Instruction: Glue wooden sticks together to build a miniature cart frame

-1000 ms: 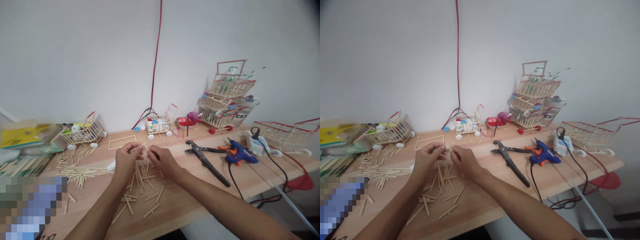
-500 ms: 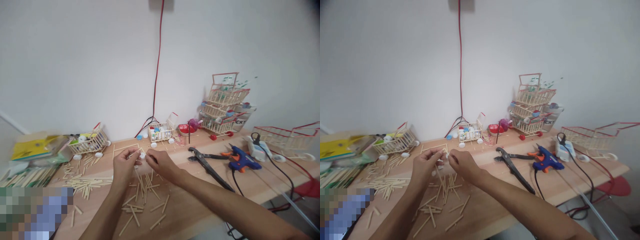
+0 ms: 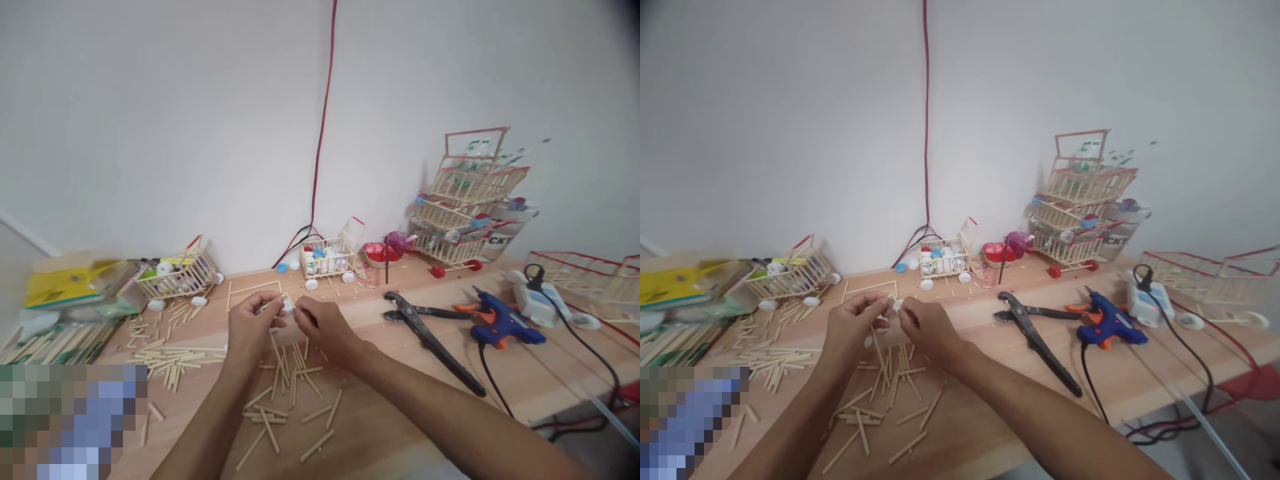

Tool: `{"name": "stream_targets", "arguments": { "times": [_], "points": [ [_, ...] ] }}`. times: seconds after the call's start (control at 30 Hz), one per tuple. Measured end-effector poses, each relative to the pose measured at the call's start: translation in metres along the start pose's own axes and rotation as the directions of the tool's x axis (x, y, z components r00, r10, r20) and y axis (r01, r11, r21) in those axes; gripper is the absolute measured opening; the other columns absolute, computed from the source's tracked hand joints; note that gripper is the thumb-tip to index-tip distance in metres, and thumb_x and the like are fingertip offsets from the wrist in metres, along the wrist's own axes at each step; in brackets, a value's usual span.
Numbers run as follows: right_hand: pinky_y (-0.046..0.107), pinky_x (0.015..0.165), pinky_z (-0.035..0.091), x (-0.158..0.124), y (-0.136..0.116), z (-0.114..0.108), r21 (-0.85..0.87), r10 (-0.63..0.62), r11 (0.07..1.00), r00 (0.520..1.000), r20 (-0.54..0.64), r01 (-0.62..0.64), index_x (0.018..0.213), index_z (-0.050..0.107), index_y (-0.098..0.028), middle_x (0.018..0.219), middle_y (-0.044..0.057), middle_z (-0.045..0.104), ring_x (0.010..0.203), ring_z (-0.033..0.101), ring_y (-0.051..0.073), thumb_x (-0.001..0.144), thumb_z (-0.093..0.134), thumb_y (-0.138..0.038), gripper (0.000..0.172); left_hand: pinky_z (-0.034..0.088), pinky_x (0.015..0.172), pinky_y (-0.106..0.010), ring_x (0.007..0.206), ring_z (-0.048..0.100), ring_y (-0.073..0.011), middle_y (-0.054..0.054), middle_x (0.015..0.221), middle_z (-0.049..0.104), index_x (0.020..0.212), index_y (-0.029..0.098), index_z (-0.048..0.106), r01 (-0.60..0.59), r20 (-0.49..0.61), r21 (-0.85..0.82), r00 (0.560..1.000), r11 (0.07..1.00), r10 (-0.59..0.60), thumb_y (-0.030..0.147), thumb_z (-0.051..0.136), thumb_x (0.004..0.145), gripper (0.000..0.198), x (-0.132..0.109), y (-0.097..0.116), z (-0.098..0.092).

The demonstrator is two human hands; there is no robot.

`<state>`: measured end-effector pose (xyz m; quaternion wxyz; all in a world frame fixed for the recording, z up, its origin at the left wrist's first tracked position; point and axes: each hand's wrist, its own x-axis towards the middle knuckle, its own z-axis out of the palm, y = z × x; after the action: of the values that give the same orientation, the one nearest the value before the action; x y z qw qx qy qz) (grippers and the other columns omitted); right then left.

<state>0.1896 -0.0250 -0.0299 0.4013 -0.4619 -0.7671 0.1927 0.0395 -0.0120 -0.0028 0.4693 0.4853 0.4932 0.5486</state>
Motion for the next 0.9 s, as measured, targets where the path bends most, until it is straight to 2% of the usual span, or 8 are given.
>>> {"name": "stream_targets", "arguments": {
  "times": [0.9],
  "points": [
    [0.021,0.054,0.022,-0.0053,0.0014,-0.0025,0.003,0.004,1.0,1.0,-0.013,-0.004,0.068,0.042,-0.018,0.058,-0.006,0.039,0.054,0.035,0.008,0.089,0.043,-0.022,0.021,0.05,0.05,-0.022,0.053,0.058,-0.0115,-0.001,0.062,0.065,0.073,0.011,0.069,-0.01,0.014,0.037,1.0,0.999,0.009,0.033,0.077,0.058,0.027,-0.0042,0.002,0.0024]
  ]
}}
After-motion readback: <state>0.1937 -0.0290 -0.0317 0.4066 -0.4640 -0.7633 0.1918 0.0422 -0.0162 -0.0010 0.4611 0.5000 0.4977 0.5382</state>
